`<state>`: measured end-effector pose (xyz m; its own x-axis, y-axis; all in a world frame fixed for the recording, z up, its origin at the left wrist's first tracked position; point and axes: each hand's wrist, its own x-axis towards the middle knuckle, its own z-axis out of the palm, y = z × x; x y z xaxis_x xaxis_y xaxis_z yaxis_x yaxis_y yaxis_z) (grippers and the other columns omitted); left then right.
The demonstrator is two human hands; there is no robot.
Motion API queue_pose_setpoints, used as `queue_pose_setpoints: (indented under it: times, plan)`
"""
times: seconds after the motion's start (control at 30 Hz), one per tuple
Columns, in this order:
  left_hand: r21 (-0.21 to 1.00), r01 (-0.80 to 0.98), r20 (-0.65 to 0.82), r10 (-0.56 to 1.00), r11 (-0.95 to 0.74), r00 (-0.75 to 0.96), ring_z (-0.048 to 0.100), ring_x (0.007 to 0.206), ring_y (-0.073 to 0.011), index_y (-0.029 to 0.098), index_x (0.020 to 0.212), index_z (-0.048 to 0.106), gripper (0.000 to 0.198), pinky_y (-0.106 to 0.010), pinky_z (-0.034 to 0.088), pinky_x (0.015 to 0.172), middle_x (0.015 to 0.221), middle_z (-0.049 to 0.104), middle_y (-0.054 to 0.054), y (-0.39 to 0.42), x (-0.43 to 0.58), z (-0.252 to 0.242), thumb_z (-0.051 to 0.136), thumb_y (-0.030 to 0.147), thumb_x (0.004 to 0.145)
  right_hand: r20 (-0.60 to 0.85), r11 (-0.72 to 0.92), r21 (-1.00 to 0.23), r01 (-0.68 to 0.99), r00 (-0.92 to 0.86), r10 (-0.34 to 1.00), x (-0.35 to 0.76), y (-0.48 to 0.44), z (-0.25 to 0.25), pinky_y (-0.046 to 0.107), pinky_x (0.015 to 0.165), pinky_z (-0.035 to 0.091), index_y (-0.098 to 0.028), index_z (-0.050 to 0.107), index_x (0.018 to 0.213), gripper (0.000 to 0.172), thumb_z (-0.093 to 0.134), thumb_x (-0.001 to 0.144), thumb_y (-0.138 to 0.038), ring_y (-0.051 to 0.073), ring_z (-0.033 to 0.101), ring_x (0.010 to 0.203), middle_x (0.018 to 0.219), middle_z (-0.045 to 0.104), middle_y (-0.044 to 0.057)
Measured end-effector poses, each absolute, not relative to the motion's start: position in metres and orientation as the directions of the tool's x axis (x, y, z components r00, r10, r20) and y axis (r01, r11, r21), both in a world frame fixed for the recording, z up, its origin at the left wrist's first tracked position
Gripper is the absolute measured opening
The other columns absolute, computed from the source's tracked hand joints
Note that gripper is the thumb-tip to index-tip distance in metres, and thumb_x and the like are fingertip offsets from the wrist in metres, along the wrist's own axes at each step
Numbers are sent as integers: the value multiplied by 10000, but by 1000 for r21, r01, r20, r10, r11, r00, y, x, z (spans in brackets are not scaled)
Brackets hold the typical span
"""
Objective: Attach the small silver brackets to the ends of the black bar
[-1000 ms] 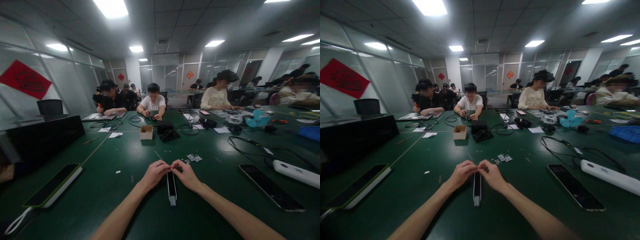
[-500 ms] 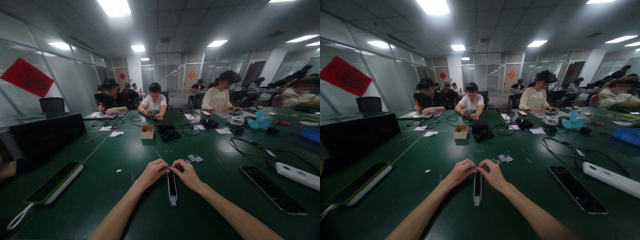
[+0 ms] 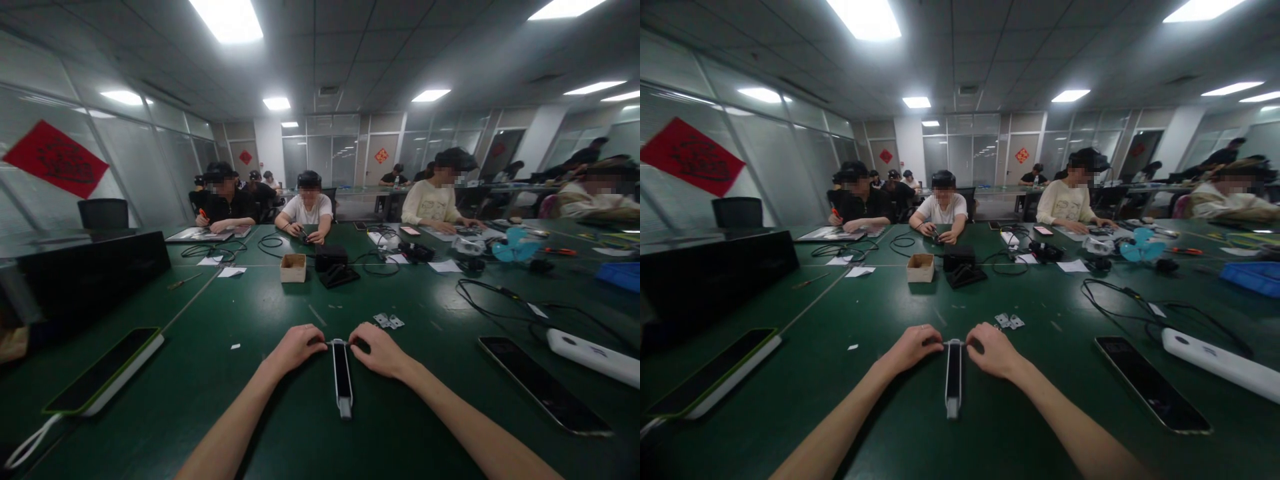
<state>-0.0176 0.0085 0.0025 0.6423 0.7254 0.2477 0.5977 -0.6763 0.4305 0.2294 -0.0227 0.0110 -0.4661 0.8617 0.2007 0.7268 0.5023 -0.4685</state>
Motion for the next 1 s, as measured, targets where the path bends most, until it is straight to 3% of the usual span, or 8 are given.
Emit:
queue_pose_setpoints:
  times: [0.3, 0.77, 1.0]
  plan:
    - [479, 596, 229, 747, -645, 624, 589, 792, -141, 186, 921, 648, 171, -223, 429, 703, 884, 642, -7, 7, -12, 0, 571, 333, 880, 179, 475, -493, 729, -450, 875, 227, -23, 11, 310, 745, 456, -188, 627, 915, 188, 476, 875, -294, 168, 541, 829, 927, 616, 49]
    - [468, 583, 247, 732, -664, 635, 585, 777, -141, 185, 938, 639, 165, -226, 437, 685, 883, 630, -13, 2, -6, 4, 576, 322, 871, 283, 552, -402, 730, -474, 834, 233, -17, 8, 319, 735, 457, -184, 640, 880, 183, 489, 856, -285, 176, 553, 807, 869, 638, 57]
    - [471, 604, 211, 747, -643, 630, 582, 770, -143, 185, 929, 641, 171, -236, 440, 681, 887, 627, -12, 0, -6, 10, 570, 327, 864, 342, 450, -336, 827, -339, 877, 269, 0, 11, 323, 743, 464, -183, 629, 848, 206, 457, 864, -296, 177, 560, 807, 864, 643, 64]
